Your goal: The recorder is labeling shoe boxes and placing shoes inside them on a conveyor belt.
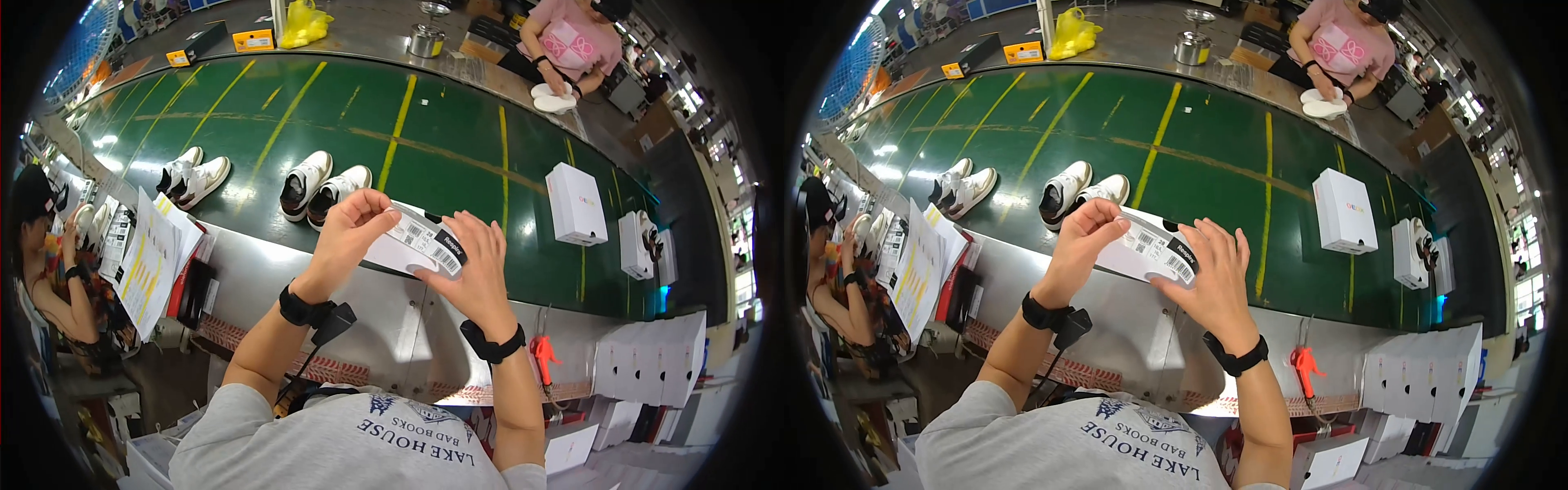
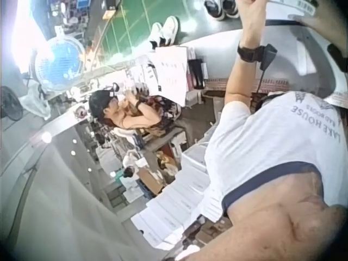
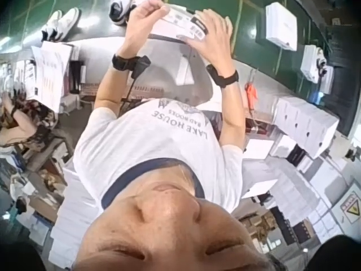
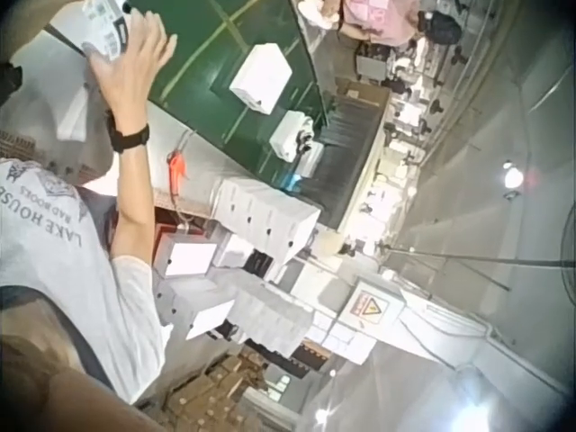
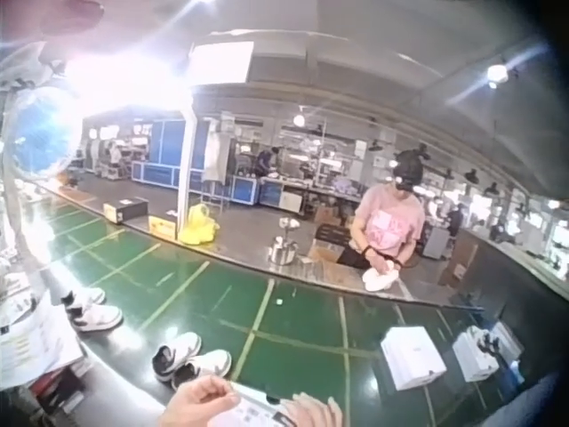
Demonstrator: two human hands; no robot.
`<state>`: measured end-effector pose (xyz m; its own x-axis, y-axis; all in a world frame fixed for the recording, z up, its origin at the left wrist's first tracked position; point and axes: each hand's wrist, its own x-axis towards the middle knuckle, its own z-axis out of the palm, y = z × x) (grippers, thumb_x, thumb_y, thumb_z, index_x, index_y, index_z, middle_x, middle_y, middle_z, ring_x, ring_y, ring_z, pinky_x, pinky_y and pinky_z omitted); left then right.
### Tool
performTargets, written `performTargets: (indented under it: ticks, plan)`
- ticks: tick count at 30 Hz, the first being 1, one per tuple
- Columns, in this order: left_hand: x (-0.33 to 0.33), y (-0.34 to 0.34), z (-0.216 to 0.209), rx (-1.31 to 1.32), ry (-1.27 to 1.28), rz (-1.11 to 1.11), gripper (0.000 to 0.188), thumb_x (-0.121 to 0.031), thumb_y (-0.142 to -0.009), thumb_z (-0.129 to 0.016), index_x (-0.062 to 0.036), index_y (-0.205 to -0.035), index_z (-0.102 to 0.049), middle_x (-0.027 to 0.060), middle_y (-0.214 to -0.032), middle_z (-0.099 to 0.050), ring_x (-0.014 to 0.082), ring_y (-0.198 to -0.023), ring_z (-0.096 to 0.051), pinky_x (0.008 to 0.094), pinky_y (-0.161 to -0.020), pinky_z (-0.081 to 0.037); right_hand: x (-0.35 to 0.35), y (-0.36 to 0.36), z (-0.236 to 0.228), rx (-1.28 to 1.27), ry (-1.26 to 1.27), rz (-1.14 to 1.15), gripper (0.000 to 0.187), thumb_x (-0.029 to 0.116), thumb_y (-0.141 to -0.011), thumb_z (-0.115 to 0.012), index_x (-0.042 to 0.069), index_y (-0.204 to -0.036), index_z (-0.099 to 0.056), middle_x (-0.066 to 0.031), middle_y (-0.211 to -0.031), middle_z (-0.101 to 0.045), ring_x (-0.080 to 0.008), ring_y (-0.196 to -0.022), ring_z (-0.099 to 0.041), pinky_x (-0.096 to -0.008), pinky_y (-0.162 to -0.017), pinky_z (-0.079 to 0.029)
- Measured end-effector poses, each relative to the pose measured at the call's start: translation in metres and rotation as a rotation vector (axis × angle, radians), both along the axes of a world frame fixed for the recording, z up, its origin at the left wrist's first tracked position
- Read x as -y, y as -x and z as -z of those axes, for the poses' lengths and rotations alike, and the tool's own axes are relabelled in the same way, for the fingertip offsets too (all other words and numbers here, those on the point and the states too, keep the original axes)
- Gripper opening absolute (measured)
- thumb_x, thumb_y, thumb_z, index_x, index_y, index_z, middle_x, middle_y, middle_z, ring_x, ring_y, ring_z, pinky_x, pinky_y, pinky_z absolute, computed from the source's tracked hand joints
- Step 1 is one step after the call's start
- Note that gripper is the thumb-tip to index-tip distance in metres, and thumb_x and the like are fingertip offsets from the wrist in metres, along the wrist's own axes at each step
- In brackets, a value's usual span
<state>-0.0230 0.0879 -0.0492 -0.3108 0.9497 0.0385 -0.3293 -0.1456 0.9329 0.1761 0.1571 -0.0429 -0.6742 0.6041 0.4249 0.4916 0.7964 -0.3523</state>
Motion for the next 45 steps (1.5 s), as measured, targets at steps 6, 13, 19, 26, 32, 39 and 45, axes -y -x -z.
performTargets:
  ticks: [6, 13, 19, 26, 32, 39, 45]
  plan:
    - [-0.002, -0.005, 0.007, -0.018, -0.001, 0.023, 0.006, -0.007, -0.089, -0.064, -0.0065, -0.09, -0.058, -0.0044, -0.084, -0.058, 0.003, -0.08, -0.052, 0.0188, -0.074, -0.04, -0.008, -0.017, 0.013, -0.295, 0.359, -0.037, 0.036, 0.025, -0.08, -0.075, 0.005, -0.094, -0.049, -0.0197, -0.14, -0.044, -0.0346, -0.139, -0.031, -0.0515, -0.114, -0.016]
    - [0.002, -0.001, 0.022, -0.396, -0.01, -0.05, 0.008, -0.005, -0.087, -0.067, -0.0009, -0.091, -0.063, -0.001, -0.085, -0.061, 0.0057, -0.075, -0.053, 0.0221, -0.064, -0.043, -0.021, -0.033, 0.007, -0.297, 0.448, -0.053, 0.018, 0.015, -0.084, -0.069, 0.005, -0.082, -0.054, -0.0167, -0.137, -0.049, -0.0341, -0.134, -0.038, -0.0433, -0.108, -0.03]
    - [0.006, 0.003, 0.022, -0.776, -0.054, -0.08, 0.006, -0.001, -0.079, -0.071, -0.0012, -0.086, -0.071, 0.0032, -0.085, -0.06, 0.0092, -0.067, -0.052, 0.0228, -0.06, -0.042, -0.025, -0.041, -0.001, -0.203, 0.416, -0.078, 0.018, 0.013, -0.081, -0.071, 0.004, -0.079, -0.056, -0.0154, -0.134, -0.05, -0.0325, -0.13, -0.041, -0.0403, -0.104, -0.034]
    - [0.004, 0.004, 0.029, -0.789, -0.115, -0.054, 0.007, -0.002, -0.08, -0.072, -0.0006, -0.087, -0.071, 0.0034, -0.086, -0.059, 0.0095, -0.069, -0.054, 0.0233, -0.06, -0.043, -0.027, -0.046, -0.002, -0.16, 0.41, -0.071, 0.019, 0.012, -0.078, -0.073, 0.004, -0.076, -0.056, -0.0149, -0.133, -0.05, -0.0323, -0.128, -0.042, -0.0403, -0.104, -0.035]
    - [0.003, 0.001, 0.03, -0.784, -0.119, -0.043, 0.008, 0.001, -0.08, -0.071, -0.0001, -0.087, -0.071, 0.0035, -0.087, -0.059, 0.0093, -0.071, -0.055, 0.0237, -0.061, -0.044, -0.026, -0.049, -0.001, -0.158, 0.394, -0.06, 0.02, 0.012, -0.078, -0.073, 0.004, -0.075, -0.055, -0.0143, -0.133, -0.051, -0.0324, -0.129, -0.042, -0.0405, -0.104, -0.035]
    - [0.002, -0.005, 0.03, -0.776, -0.132, -0.051, 0.009, 0.002, -0.079, -0.072, -0.0001, -0.088, -0.071, 0.0033, -0.086, -0.058, 0.0091, -0.069, -0.051, 0.023, -0.06, -0.042, -0.027, -0.052, -0.001, -0.164, 0.386, -0.058, 0.02, 0.012, -0.079, -0.073, 0.004, -0.075, -0.055, -0.0144, -0.133, -0.051, -0.0327, -0.129, -0.042, -0.0406, -0.103, -0.036]
    - [0.0, -0.011, 0.03, -0.817, -0.149, -0.068, 0.01, 0.002, -0.078, -0.072, -0.0015, -0.087, -0.071, 0.0035, -0.086, -0.058, 0.0098, -0.068, -0.051, 0.0229, -0.059, -0.041, -0.03, -0.057, -0.001, -0.156, 0.367, -0.06, 0.02, 0.013, -0.08, -0.072, 0.004, -0.076, -0.055, -0.0146, -0.133, -0.051, -0.033, -0.128, -0.042, -0.0397, -0.102, -0.036]
